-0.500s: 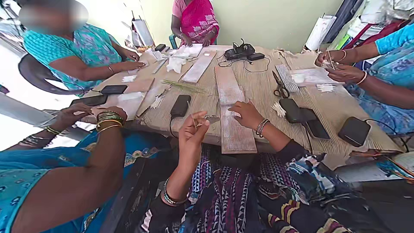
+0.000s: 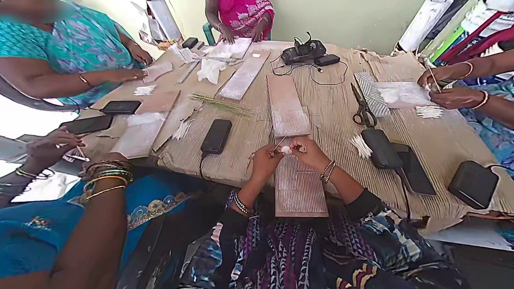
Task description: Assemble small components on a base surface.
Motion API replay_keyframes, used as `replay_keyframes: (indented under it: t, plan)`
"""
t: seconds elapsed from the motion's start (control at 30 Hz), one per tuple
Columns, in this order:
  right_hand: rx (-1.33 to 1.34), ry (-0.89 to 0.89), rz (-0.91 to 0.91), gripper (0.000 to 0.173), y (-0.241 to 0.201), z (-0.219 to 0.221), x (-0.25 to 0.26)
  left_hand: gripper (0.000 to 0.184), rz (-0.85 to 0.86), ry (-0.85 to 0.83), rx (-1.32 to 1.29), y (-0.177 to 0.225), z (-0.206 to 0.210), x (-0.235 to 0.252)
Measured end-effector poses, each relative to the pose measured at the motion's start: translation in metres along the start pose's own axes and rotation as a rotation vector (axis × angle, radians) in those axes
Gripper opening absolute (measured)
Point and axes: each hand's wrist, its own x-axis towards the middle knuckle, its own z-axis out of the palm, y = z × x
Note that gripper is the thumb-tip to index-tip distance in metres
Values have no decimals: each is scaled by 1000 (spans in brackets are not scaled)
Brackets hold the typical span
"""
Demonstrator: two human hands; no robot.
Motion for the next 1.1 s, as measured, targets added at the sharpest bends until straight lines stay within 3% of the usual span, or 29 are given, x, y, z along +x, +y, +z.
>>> replay_keyframes:
  t: [0.07, 0.33, 0.43, 0.57, 0.77, 0.83, 0.93, 1.0, 1.1]
  plan:
    - [20, -2, 4, 17, 4, -2, -2, 10, 2, 27, 5, -3, 1, 3]
    - [94, 6, 41, 17, 13, -15, -2, 12, -76, 48, 46, -3, -3, 8]
    - [74, -11, 50, 39, 6, -6, -1, 13, -59, 32, 117, 3, 1, 8]
    - [43, 186, 12, 14, 1, 4, -3, 14, -25, 13, 168, 10, 4, 7]
    - [273, 430, 43, 4, 17, -17, -10, 16, 3, 130, 230, 5, 0, 12]
    - [511, 481, 97, 6, 19, -26, -12, 17, 64, 214, 262, 5, -2, 14]
    - [741, 447, 189, 14, 14, -37, -23, 15, 359, 349, 372, 0, 9, 20]
    - [666, 389, 196, 12, 4, -37, -39, 21, 360, 206, 461, 11, 14, 14]
    - [540, 284, 96, 11, -4, -20, -48, 36, 140, -6, 552, 34, -10, 3]
